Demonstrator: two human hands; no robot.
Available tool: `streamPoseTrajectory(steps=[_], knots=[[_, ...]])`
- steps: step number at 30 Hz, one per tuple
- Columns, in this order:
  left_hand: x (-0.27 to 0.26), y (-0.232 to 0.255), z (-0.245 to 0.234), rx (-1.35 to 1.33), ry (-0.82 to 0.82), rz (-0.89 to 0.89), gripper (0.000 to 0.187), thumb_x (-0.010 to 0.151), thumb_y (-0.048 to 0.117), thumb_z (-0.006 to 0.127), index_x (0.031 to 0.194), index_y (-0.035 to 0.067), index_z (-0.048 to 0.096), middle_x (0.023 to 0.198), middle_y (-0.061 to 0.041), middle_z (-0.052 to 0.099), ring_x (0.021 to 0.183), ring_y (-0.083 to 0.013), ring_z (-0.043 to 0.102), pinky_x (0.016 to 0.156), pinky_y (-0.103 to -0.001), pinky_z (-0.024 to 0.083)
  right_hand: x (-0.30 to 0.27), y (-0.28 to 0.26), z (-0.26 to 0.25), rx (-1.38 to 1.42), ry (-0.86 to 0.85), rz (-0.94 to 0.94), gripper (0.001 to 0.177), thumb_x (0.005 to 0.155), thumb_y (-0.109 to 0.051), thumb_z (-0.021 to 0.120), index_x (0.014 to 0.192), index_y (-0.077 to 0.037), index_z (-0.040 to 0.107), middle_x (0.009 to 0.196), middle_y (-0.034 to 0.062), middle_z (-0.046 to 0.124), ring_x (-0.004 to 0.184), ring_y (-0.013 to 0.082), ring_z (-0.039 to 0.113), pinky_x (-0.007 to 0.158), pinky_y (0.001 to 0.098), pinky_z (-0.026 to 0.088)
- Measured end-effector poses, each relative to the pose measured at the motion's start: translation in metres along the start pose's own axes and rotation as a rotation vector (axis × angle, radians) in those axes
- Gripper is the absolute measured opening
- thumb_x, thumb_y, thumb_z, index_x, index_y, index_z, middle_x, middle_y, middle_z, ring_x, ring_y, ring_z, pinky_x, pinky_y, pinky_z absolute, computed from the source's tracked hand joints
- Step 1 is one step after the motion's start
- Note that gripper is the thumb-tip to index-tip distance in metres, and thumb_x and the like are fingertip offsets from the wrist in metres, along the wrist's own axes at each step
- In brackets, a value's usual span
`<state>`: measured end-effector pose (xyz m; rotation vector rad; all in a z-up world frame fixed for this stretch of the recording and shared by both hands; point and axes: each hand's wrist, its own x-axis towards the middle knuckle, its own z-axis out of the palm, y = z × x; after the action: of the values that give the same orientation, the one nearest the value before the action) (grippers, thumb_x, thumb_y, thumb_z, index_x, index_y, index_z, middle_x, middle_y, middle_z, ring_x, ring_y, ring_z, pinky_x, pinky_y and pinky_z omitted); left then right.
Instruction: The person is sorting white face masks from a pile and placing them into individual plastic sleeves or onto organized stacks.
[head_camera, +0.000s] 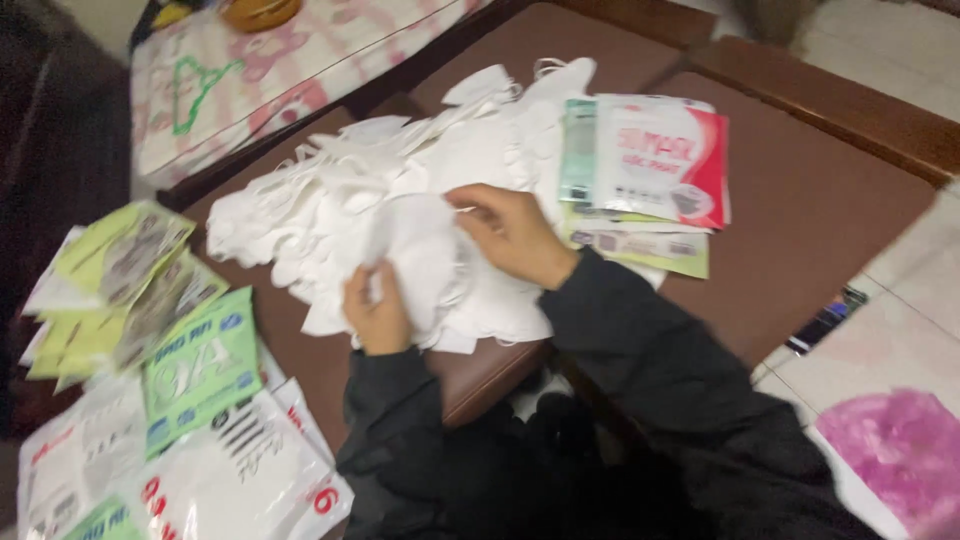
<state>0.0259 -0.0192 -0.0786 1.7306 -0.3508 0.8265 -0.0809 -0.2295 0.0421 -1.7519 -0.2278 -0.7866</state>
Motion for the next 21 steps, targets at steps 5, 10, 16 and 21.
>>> streamPoseTrajectory(steps=[5,10,16,21], knots=[[0.009,0.020,-0.022,0.102,-0.037,-0.119,0.016,0.101,0.019,0.073,0.095,0.006,0.066,0.087,-0.007,0.062,0.078,-0.0166,0.048,0.078,-0.032,0.041,-0.091,0.016,-0.218,-0.322,0.423,-0.182,0.026,0.097,0.002,0.071,0.122,0.004,0.066,0.113,0.0227,0.068,0.101,0.0284,0.067,0.089,0.0423,0.057],[0.013,0.026,-0.021,-0.156,-0.125,-0.201,0.026,0.109,0.014,0.065,0.089,0.005,0.052,0.085,-0.001,0.053,0.078,-0.0096,0.046,0.079,-0.024,0.048,-0.282,0.089,-0.344,-0.982,0.775,-0.092,0.029,0.106,0.015,0.049,0.134,0.016,0.058,0.104,0.0275,0.067,0.079,0.0306,0.065,0.070,0.0389,0.054],[0.017,0.030,-0.018,-0.287,-0.057,-0.234,0.018,0.111,0.003,0.062,0.095,0.006,0.055,0.093,0.002,0.058,0.085,-0.0066,0.049,0.086,-0.020,0.049,-0.383,0.183,-0.349,-1.187,-0.115,1.489,0.117,0.085,-0.001,0.063,0.169,-0.031,-0.014,0.110,0.0166,0.073,0.090,0.0328,0.073,0.078,0.0415,0.060],[0.016,0.095,-0.014,-0.223,-0.144,-0.477,0.033,0.101,0.021,0.054,0.131,0.016,0.064,0.127,0.001,0.076,0.107,-0.0050,0.078,0.090,-0.013,0.067,-0.391,0.260,-0.356,-1.197,-0.067,1.463,0.082,0.102,-0.013,0.039,0.166,-0.041,-0.005,0.120,0.0215,0.070,0.097,0.0378,0.072,0.084,0.0474,0.056]])
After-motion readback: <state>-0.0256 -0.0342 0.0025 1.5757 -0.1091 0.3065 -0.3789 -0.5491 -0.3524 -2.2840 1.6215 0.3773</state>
